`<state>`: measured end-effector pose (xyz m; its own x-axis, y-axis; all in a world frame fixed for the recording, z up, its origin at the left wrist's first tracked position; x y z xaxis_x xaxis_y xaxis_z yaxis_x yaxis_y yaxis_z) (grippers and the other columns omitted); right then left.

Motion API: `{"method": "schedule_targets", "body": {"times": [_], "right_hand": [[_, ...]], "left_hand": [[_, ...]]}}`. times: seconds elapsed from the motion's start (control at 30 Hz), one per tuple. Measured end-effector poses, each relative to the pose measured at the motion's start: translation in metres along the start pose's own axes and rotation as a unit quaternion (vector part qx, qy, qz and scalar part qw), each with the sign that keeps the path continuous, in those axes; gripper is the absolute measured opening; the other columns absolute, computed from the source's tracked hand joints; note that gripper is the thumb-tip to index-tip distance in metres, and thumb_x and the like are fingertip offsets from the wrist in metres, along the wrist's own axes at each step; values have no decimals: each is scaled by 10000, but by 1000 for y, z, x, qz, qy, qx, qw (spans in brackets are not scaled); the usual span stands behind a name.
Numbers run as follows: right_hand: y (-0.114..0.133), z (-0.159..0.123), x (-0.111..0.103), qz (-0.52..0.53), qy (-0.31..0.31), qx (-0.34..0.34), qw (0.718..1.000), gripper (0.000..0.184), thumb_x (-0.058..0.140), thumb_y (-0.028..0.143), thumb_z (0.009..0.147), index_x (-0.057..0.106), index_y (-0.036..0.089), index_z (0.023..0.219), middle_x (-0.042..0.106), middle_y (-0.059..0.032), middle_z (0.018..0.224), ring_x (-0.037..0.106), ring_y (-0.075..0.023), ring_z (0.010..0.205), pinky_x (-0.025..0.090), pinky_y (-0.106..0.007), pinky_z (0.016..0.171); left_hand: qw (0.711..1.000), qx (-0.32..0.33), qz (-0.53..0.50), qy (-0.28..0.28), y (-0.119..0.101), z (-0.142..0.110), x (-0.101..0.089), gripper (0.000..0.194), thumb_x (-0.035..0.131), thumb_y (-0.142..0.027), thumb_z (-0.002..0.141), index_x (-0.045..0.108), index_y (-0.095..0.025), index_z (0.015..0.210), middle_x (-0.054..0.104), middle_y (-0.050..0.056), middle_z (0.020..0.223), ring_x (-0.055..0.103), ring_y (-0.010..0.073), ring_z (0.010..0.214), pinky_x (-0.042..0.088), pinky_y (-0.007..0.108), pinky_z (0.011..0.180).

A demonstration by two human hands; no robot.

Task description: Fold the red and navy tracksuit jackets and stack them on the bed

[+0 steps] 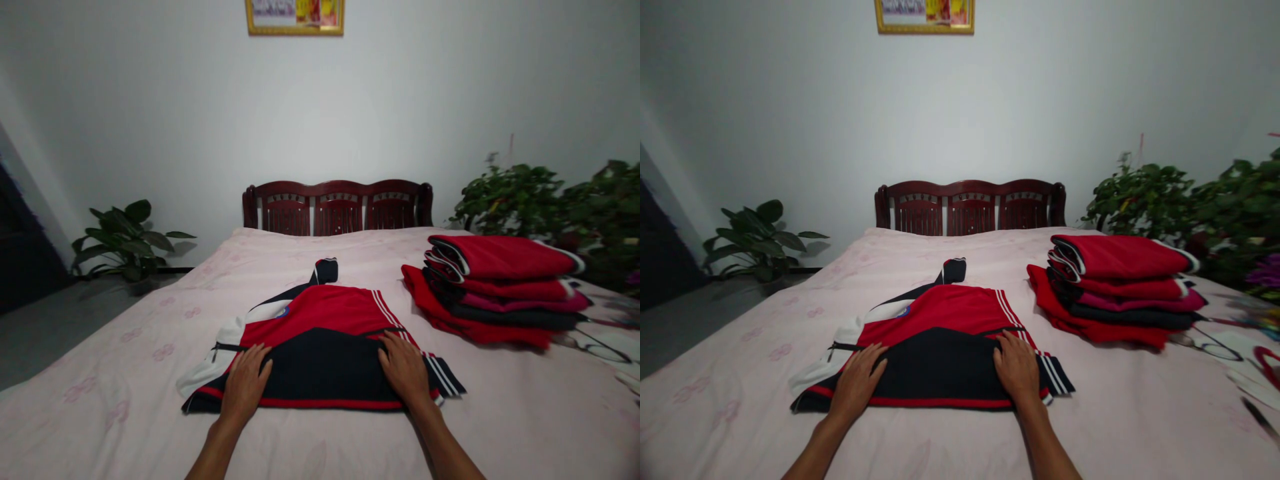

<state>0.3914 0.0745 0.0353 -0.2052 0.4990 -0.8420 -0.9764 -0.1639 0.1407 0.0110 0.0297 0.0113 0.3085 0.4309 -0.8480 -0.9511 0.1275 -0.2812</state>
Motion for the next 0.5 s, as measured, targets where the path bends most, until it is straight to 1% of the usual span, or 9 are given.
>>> {"method": "schedule_targets", "body": {"times": [0.13,0.5], "right_hand": [[0,0,0,-4,-2,-7,1000,331,501,236,908,697,158,1163,662,-104,1285,609,-253,1166,410,-418,1042],[-1,-1,2,-16,-2,-7,1000,332,500,249,913,694,173,1171,663,-88,1287,604,-252,1171,411,-412,1040]], "left_hand": [[1000,2,-4,-6,0,0,-1,367,449,-352,973,635,-223,1262,650,66,1345,548,238,1310,365,482,1160],[1000,-9,-18,5,0,0,0,373,440,-353,971,633,-235,1267,640,56,1359,542,234,1316,366,483,1161]]}}
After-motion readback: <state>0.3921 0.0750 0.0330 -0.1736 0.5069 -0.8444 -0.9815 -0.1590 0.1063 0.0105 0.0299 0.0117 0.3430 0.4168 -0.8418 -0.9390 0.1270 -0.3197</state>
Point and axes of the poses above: each hand's wrist, its own z-axis towards the middle knuckle, its own x-axis out of the palm, y = z × x, the point moved 6 cm from there along z, towards the middle knuckle
